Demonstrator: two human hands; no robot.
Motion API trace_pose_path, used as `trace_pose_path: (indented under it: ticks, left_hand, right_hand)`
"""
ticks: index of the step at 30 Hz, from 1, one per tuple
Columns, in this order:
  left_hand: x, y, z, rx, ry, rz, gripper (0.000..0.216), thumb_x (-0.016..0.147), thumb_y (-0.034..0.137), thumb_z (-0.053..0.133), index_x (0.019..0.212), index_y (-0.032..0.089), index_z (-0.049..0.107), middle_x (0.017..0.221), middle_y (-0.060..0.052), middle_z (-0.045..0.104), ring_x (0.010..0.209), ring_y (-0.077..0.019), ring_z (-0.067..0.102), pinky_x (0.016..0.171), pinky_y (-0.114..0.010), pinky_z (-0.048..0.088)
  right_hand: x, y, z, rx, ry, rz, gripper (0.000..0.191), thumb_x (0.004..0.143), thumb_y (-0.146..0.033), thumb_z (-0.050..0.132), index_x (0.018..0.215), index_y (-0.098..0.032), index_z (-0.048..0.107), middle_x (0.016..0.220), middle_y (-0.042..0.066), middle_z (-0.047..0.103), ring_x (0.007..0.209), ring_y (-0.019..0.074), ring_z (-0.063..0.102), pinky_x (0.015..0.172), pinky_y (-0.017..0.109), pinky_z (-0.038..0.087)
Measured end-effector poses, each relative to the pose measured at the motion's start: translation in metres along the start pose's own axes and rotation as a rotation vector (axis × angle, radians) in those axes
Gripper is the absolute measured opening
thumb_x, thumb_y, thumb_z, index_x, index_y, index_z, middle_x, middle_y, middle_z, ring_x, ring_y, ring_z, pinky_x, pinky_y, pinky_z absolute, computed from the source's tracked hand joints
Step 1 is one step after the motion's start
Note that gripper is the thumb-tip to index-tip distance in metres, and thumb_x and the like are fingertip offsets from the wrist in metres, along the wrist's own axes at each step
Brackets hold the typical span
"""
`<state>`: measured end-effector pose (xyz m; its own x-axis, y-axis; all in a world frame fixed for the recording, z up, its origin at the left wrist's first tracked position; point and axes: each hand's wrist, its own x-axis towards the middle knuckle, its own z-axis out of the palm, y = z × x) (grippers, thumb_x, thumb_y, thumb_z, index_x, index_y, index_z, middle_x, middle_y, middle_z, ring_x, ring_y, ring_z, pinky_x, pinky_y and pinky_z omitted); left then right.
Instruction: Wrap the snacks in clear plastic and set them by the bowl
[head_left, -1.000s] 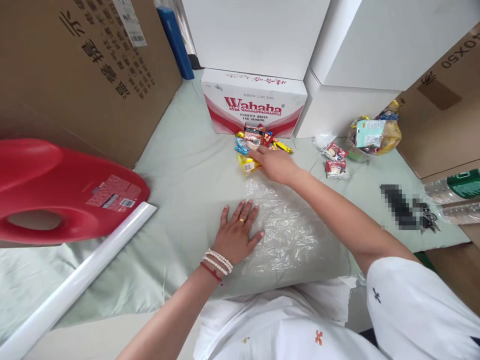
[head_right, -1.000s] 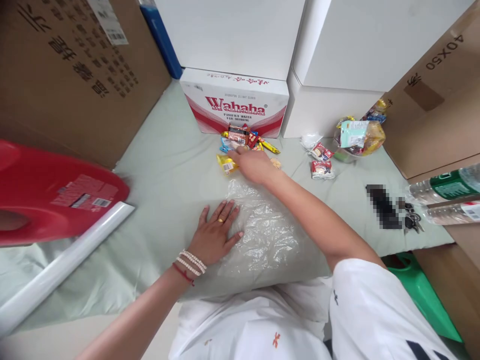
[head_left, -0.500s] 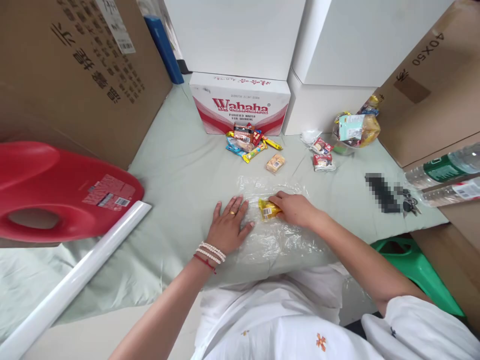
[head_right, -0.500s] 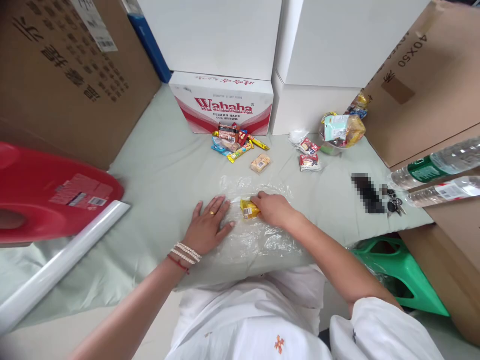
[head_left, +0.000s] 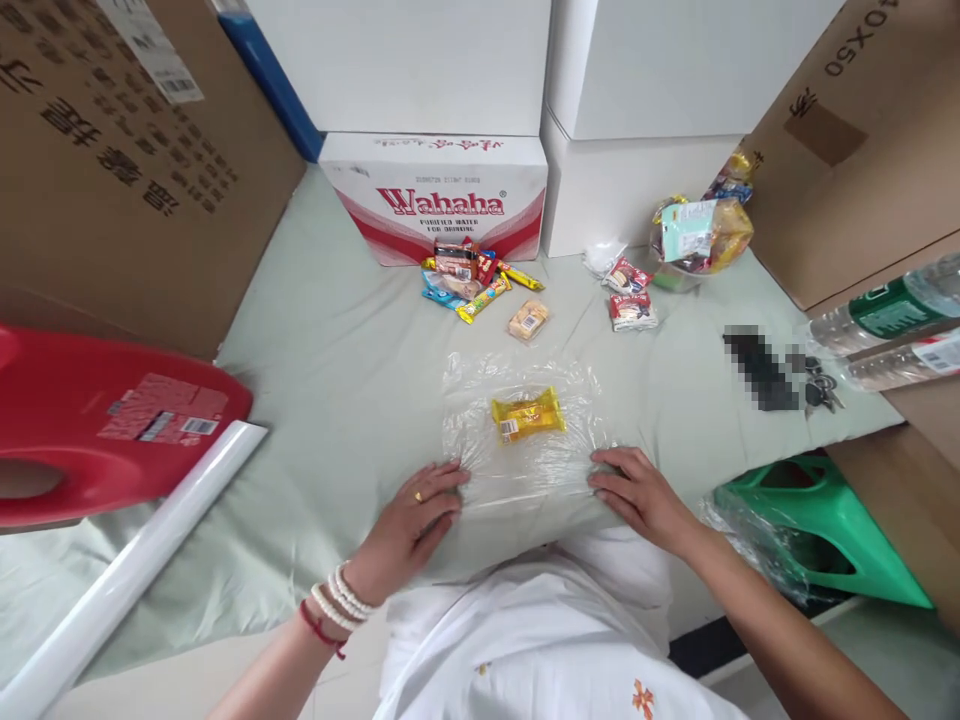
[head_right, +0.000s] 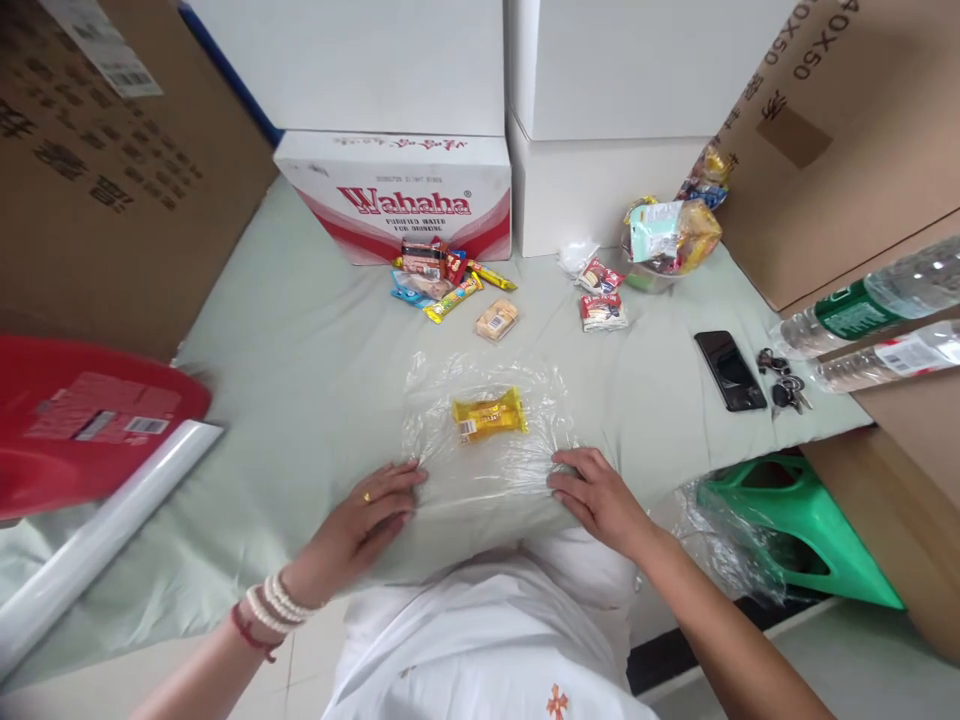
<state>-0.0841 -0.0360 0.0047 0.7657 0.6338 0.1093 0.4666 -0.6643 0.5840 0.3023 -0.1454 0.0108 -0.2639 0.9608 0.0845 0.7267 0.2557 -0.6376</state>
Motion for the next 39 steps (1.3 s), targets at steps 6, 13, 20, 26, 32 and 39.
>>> trace_pose_path:
  ticks: [6,13,20,26,32,39]
  left_hand:
    - [0.048,-0.007,-0.046,-0.24,0.0,-0.263,0.029,0.096,0.047,0.055,0.096,0.024,0.073,0.107,-0.008,0.079,0.097,-0.0222,0.074,0.089,-0.033,0.059]
    - [0.115,-0.055,-0.054,0.04,0.095,-0.371,0.034,0.085,0.048,0.053,0.09,0.021,0.074,0.087,-0.007,0.074,0.08,-0.0231,0.067,0.079,-0.035,0.056]
    - [0.111,-0.042,-0.066,0.408,0.611,-0.444,0.029,0.088,0.033,0.053,0.101,0.018,0.074,0.106,-0.015,0.071,0.106,-0.0319,0.064,0.1,-0.052,0.05]
    - [0.105,0.041,-0.027,0.318,0.303,-0.079,0.034,0.096,0.021,0.048,0.116,0.028,0.074,0.12,-0.005,0.076,0.093,-0.0225,0.067,0.085,-0.04,0.056]
    - [0.123,0.045,0.023,0.392,0.1,-0.124,0.041,0.098,0.015,0.045,0.128,0.024,0.072,0.131,-0.005,0.074,0.1,-0.0255,0.067,0.081,-0.042,0.055]
    - [0.129,0.044,0.026,0.423,0.096,-0.124,0.04,0.098,0.013,0.046,0.126,0.023,0.073,0.128,-0.007,0.074,0.095,-0.0257,0.067,0.077,-0.042,0.054]
  right_hand:
    - [0.059,0.005,-0.039,0.07,-0.018,0.009,0.031,0.106,-0.037,0.045,0.112,-0.026,0.073,0.099,0.008,0.077,0.093,0.0225,0.068,0.086,0.039,0.054]
    - [0.146,0.028,-0.065,-0.165,-0.177,0.152,0.026,0.1,-0.025,0.052,0.11,-0.021,0.075,0.103,0.007,0.076,0.094,0.0209,0.067,0.084,0.03,0.047]
    - [0.202,0.006,-0.066,-0.463,-0.154,0.063,0.031,0.101,-0.025,0.054,0.127,-0.018,0.068,0.119,0.014,0.07,0.111,0.0289,0.057,0.086,0.036,0.046]
    - [0.24,-0.009,-0.025,-0.507,-0.285,-0.009,0.041,0.095,-0.025,0.062,0.134,-0.013,0.061,0.13,0.017,0.067,0.121,0.0317,0.054,0.09,0.038,0.044]
    - [0.252,-0.007,-0.024,-0.454,-0.364,0.021,0.018,0.095,-0.025,0.06,0.101,-0.018,0.075,0.104,0.012,0.073,0.107,0.029,0.057,0.086,0.035,0.04]
    - [0.208,-0.037,-0.052,-0.463,-0.387,-0.171,0.022,0.101,-0.023,0.051,0.102,-0.02,0.073,0.107,0.009,0.066,0.092,0.0206,0.058,0.07,0.029,0.034]
